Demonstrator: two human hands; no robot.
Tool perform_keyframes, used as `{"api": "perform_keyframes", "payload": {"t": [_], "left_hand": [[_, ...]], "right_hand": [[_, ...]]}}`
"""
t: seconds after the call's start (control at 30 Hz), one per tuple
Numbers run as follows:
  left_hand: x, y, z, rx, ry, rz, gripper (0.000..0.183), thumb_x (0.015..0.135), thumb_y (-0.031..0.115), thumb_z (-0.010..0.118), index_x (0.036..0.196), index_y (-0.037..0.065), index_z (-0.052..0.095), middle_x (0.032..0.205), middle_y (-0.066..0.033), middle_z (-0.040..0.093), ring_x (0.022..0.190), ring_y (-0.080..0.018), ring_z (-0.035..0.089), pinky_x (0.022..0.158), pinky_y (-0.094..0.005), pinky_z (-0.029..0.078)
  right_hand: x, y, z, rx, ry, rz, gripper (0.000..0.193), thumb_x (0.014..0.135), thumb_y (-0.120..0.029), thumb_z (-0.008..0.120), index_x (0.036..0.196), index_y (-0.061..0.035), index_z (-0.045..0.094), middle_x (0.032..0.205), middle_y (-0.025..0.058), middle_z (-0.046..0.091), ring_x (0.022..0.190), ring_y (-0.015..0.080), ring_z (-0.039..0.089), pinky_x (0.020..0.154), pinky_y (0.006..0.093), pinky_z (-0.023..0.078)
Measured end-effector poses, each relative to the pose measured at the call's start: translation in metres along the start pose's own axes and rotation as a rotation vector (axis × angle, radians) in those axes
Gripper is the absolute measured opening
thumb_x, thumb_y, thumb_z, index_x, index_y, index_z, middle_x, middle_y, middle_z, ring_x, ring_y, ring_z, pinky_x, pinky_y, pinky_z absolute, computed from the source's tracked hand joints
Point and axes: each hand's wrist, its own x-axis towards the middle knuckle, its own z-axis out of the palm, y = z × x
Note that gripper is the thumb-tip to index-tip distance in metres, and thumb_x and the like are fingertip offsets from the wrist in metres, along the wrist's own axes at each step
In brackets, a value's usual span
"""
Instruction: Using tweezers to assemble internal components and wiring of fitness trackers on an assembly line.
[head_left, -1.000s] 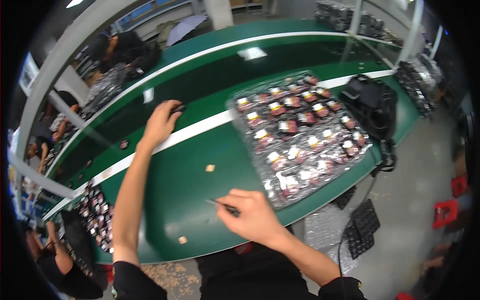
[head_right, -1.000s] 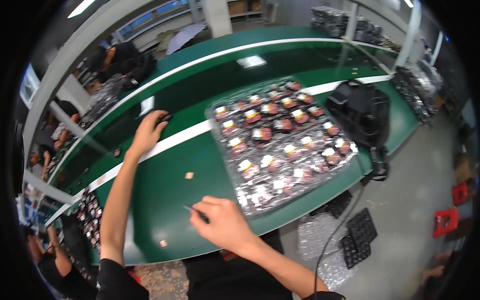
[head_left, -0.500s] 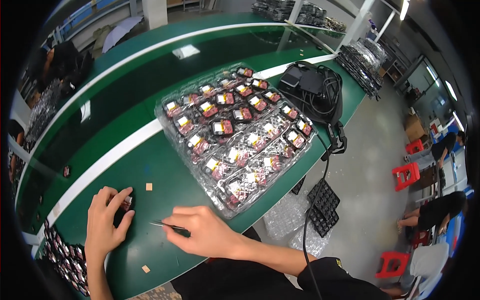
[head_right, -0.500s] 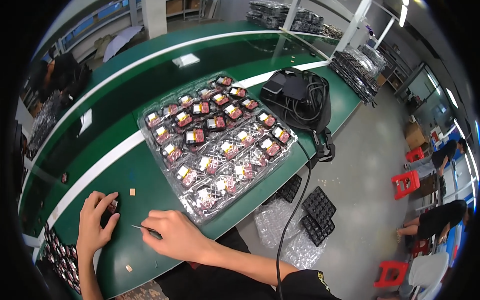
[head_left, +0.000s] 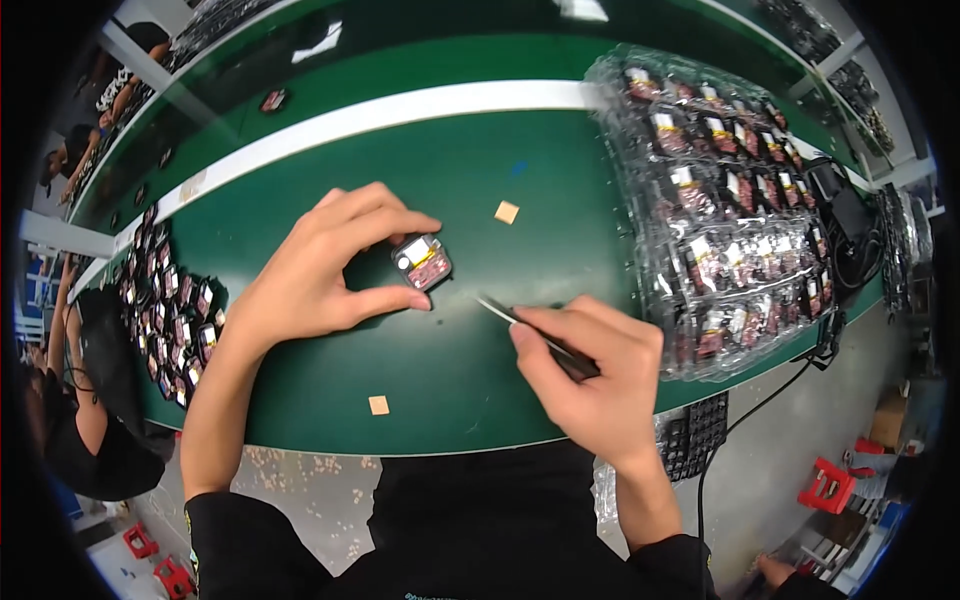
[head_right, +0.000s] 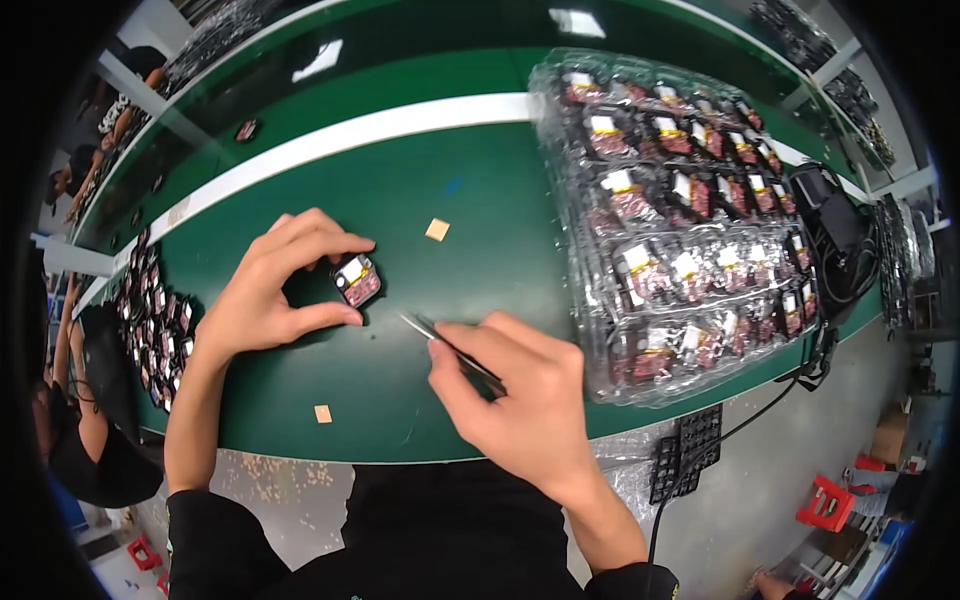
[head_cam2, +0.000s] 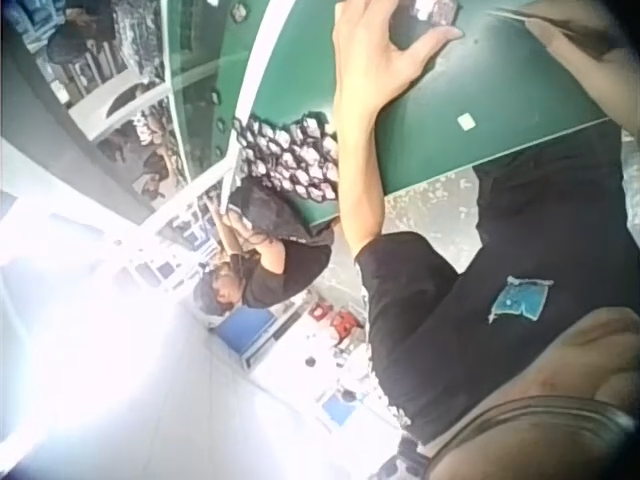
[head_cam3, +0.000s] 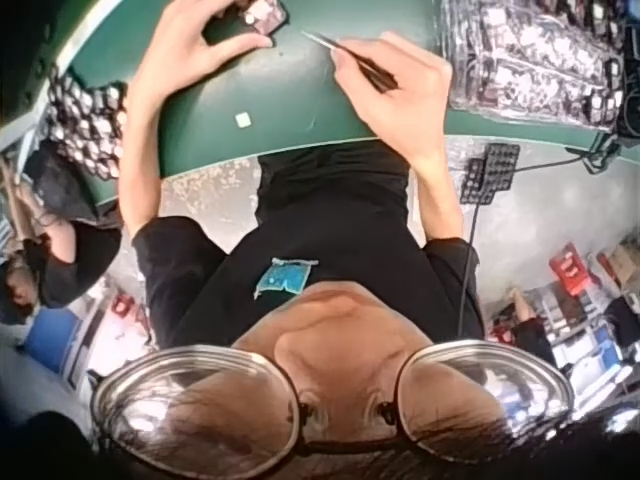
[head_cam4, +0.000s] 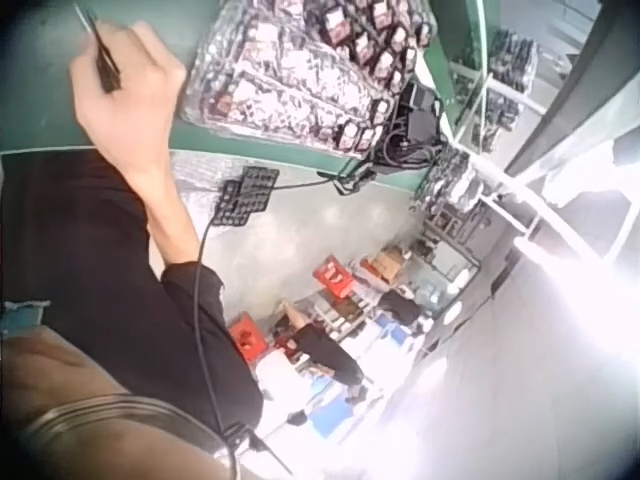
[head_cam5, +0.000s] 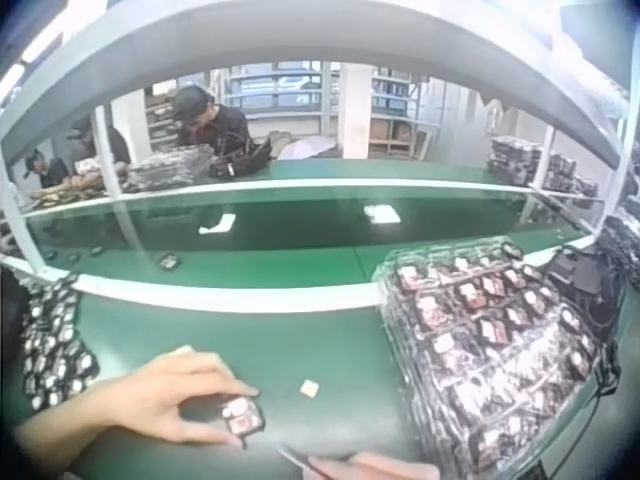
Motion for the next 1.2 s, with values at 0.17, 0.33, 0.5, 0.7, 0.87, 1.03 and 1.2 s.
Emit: {"api": "perform_keyframes", "payload": {"t": [0.17,0.33,0.5,0.7,0.87,1.03,1.2], "left_hand": [[0.000,-0.002,-0.003,-0.071,-0.055,0.037,0.064,0.074,0.029,0.099,0.131,0.006,0.079,0.105,-0.0051,0.068,0.095,-0.0240,0.062,0.088,-0.0373,0.045],[-0.003,-0.002,0.005,-0.198,-0.013,0.026,0.055,0.075,0.021,0.099,0.124,0.004,0.080,0.112,-0.0054,0.069,0.089,-0.0196,0.055,0.075,-0.0322,0.046],[-0.002,0.020,0.014,-0.252,-0.105,-0.028,0.057,0.073,0.023,0.100,0.123,0.003,0.081,0.110,-0.0054,0.072,0.082,-0.0193,0.057,0.074,-0.0326,0.043],[0.000,0.016,0.020,-0.184,-0.064,0.072,0.062,0.068,0.033,0.100,0.121,0.003,0.083,0.098,-0.0049,0.074,0.085,-0.0191,0.064,0.080,-0.0346,0.037],[0.000,0.017,0.020,-0.168,-0.073,0.057,0.065,0.067,0.035,0.100,0.120,0.002,0.083,0.097,-0.0057,0.075,0.085,-0.0195,0.065,0.080,-0.0354,0.038],[-0.002,0.014,0.018,-0.145,-0.087,0.066,0.066,0.066,0.037,0.101,0.119,0.002,0.083,0.096,-0.0054,0.075,0.081,-0.0180,0.063,0.076,-0.0333,0.037],[0.000,0.018,0.019,-0.171,-0.065,0.016,0.068,0.066,0.038,0.101,0.119,0.001,0.082,0.095,-0.0049,0.075,0.076,-0.0156,0.059,0.074,-0.0314,0.037]], "right_hand": [[-0.004,-0.002,-0.001,-0.027,-0.005,0.051,0.015,0.089,0.006,0.084,0.104,0.0046,0.085,0.071,0.0023,0.067,0.056,0.0036,0.053,0.052,0.0230,0.034],[-0.002,-0.002,-0.004,-0.008,-0.008,0.057,0.015,0.086,0.003,0.086,0.101,0.0039,0.084,0.069,0.0048,0.066,0.052,0.0080,0.055,0.049,0.0261,0.038],[0.000,0.000,-0.009,0.076,-0.041,0.063,0.014,0.085,0.007,0.084,0.098,0.0036,0.083,0.067,0.0033,0.064,0.053,0.0061,0.053,0.049,0.0255,0.035],[0.003,0.002,-0.003,-0.055,-0.076,0.019,0.015,0.083,0.009,0.083,0.098,0.0050,0.084,0.068,0.0019,0.063,0.056,0.0045,0.051,0.052,0.0236,0.032],[0.004,0.003,0.000,-0.099,-0.107,0.000,0.015,0.083,0.008,0.083,0.098,0.0042,0.084,0.068,0.0018,0.062,0.056,0.0052,0.050,0.052,0.0241,0.032],[0.005,-0.001,0.000,-0.097,-0.096,0.029,0.015,0.084,0.007,0.083,0.099,0.0040,0.085,0.068,0.0021,0.063,0.056,0.0054,0.051,0.052,0.0239,0.033],[0.003,0.002,-0.003,-0.155,-0.066,-0.069,0.020,0.082,0.009,0.084,0.101,0.0031,0.086,0.071,0.0016,0.065,0.055,0.0044,0.049,0.051,0.0236,0.032]]}}
